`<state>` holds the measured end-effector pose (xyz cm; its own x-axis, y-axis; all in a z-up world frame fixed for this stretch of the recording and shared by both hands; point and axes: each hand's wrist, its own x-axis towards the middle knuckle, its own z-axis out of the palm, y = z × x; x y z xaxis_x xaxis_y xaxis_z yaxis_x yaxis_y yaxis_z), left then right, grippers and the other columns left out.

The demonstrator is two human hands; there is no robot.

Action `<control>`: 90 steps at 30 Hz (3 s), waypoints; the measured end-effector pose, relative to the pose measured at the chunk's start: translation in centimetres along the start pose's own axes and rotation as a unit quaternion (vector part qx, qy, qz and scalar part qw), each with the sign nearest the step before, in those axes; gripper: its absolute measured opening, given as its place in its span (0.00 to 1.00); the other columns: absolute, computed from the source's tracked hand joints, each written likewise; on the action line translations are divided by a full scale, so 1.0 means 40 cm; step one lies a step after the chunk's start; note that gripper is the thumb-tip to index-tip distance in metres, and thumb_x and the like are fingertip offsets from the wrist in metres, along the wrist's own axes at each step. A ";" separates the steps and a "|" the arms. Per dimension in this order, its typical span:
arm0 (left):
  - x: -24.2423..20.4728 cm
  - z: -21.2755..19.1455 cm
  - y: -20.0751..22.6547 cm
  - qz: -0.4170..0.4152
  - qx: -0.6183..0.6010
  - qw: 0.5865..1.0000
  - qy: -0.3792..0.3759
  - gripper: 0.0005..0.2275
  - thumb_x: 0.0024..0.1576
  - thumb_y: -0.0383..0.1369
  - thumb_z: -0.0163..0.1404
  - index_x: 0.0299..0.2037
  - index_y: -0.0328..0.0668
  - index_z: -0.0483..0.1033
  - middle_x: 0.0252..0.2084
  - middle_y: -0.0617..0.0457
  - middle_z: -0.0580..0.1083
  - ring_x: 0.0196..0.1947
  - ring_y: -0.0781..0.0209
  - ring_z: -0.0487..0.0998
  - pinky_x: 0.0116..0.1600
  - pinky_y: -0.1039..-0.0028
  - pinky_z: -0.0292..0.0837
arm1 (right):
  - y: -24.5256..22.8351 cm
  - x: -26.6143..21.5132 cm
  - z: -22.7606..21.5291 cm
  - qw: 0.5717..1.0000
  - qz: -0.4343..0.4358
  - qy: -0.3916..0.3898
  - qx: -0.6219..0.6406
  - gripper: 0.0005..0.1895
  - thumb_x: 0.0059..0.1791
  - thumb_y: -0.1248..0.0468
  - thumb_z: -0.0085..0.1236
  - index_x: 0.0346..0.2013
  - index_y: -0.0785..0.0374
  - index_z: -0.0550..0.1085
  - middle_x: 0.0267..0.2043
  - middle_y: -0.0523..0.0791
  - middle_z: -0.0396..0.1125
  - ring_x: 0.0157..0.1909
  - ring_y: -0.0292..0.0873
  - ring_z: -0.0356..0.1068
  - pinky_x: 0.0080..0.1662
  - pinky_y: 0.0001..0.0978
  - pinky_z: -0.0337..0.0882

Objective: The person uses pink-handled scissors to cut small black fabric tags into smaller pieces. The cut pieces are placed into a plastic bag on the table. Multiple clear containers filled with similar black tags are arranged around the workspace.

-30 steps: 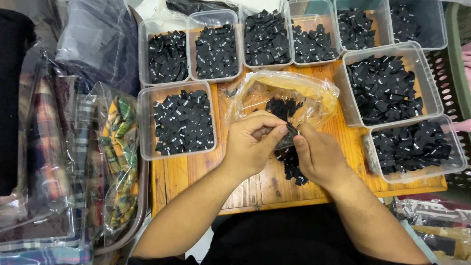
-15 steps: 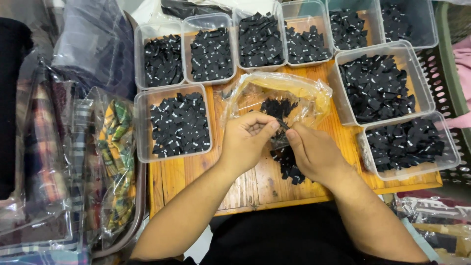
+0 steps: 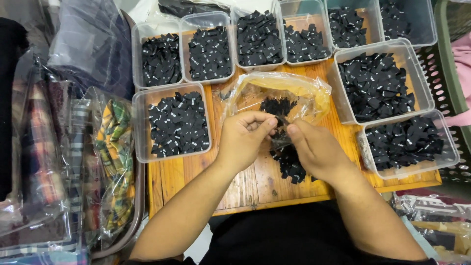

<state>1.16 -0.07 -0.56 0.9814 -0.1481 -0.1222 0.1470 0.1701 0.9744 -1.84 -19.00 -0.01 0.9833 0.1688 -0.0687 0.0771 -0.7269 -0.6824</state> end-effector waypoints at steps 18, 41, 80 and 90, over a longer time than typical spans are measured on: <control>0.013 -0.004 -0.057 -0.005 -0.227 0.974 -0.020 0.13 0.62 0.25 0.44 0.46 0.17 0.78 0.38 0.31 0.79 0.36 0.53 0.83 0.38 0.73 0.82 | 0.050 -0.021 -0.006 0.995 -0.030 0.082 0.042 0.22 0.60 0.54 0.35 0.27 0.56 0.69 0.14 0.46 0.64 0.24 0.51 0.70 0.35 0.45 0.72; 0.007 0.000 -0.034 -0.048 -0.254 0.966 -0.013 0.11 0.61 0.23 0.46 0.48 0.17 0.75 0.40 0.29 0.79 0.36 0.50 0.85 0.38 0.73 0.83 | 0.050 -0.029 -0.016 0.987 -0.058 0.100 0.111 0.21 0.61 0.56 0.37 0.27 0.57 0.71 0.11 0.43 0.60 0.19 0.43 0.62 0.31 0.36 0.68; 0.392 -0.116 0.100 0.255 0.543 0.795 -0.094 0.10 0.52 0.25 0.50 0.29 0.51 0.86 0.39 0.53 0.66 0.46 0.49 0.71 0.51 0.63 0.74 | 0.132 -0.047 -0.021 0.989 -0.044 0.115 0.077 0.12 0.50 0.52 0.59 0.28 0.54 0.72 0.12 0.46 0.58 0.20 0.45 0.65 0.29 0.37 0.66; 0.457 -0.151 0.072 0.224 0.607 0.757 -0.091 0.12 0.53 0.32 0.50 0.42 0.45 0.86 0.40 0.51 0.61 0.47 0.51 0.63 0.46 0.68 0.75 | 0.101 -0.051 -0.031 0.988 -0.040 0.116 0.089 0.12 0.49 0.53 0.60 0.26 0.55 0.72 0.11 0.48 0.58 0.18 0.48 0.65 0.28 0.36 0.65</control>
<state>20.26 3.59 -1.13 0.8493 -0.4914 0.1930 -0.5265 -0.7609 0.3792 -3.34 -23.10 -1.72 0.9881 0.0495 0.1454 0.1467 -0.5848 -0.7978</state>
